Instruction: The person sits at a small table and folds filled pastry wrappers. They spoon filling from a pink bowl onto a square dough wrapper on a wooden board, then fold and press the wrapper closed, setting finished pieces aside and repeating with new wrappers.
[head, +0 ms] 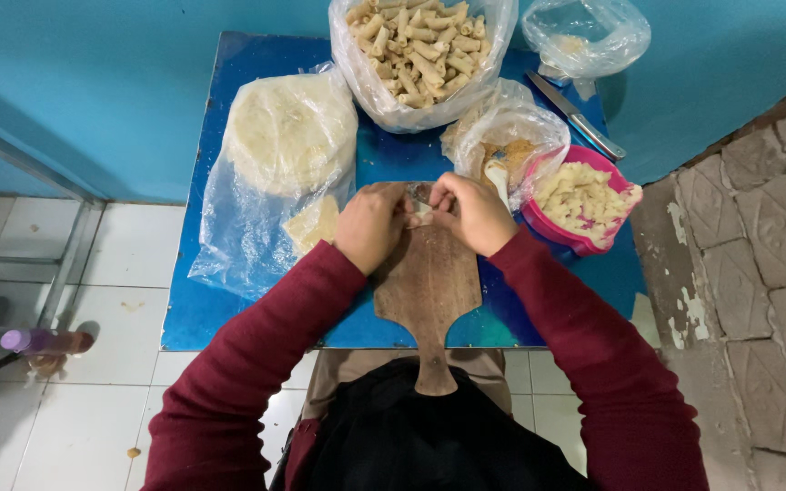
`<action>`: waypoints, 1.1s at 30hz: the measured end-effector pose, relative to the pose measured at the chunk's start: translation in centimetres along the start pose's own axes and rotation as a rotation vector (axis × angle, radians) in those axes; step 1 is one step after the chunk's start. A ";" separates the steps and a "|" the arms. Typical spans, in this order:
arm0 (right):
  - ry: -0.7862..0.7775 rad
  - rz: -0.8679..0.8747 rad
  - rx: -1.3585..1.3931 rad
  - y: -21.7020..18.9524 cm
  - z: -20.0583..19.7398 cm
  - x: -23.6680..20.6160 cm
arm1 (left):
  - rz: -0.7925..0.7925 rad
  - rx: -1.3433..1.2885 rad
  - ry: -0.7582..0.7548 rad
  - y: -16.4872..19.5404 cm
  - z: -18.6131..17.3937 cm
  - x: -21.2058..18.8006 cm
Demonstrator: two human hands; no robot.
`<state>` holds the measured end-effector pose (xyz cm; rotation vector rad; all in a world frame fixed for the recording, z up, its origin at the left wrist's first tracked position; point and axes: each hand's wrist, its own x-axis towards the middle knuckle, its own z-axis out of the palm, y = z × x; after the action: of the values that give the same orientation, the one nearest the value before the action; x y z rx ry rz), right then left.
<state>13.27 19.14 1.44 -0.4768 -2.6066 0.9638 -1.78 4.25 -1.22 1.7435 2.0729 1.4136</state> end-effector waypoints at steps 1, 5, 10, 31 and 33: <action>-0.015 0.002 0.043 0.1 0.0 0.0 | 0.031 -0.030 -0.013 -0.1 0.0 0.0; 0.039 -0.313 -0.237 0.0 0.0 -0.2 | 0.143 0.198 0.002 0.4 0.5 -0.6; -0.031 -0.247 -0.199 -0.5 -0.3 -0.4 | 0.100 0.214 -0.062 0.6 0.4 -0.9; 0.024 -0.334 -0.207 -1.2 -0.1 0.2 | 0.169 0.248 0.002 0.6 0.6 -1.4; 0.019 -0.305 -0.214 -1.2 -0.1 0.2 | 0.151 0.239 0.008 0.4 0.7 -1.1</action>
<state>12.87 18.41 2.38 -0.1285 -2.6745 0.5829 -0.70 3.70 -1.90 2.0258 2.2366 1.2515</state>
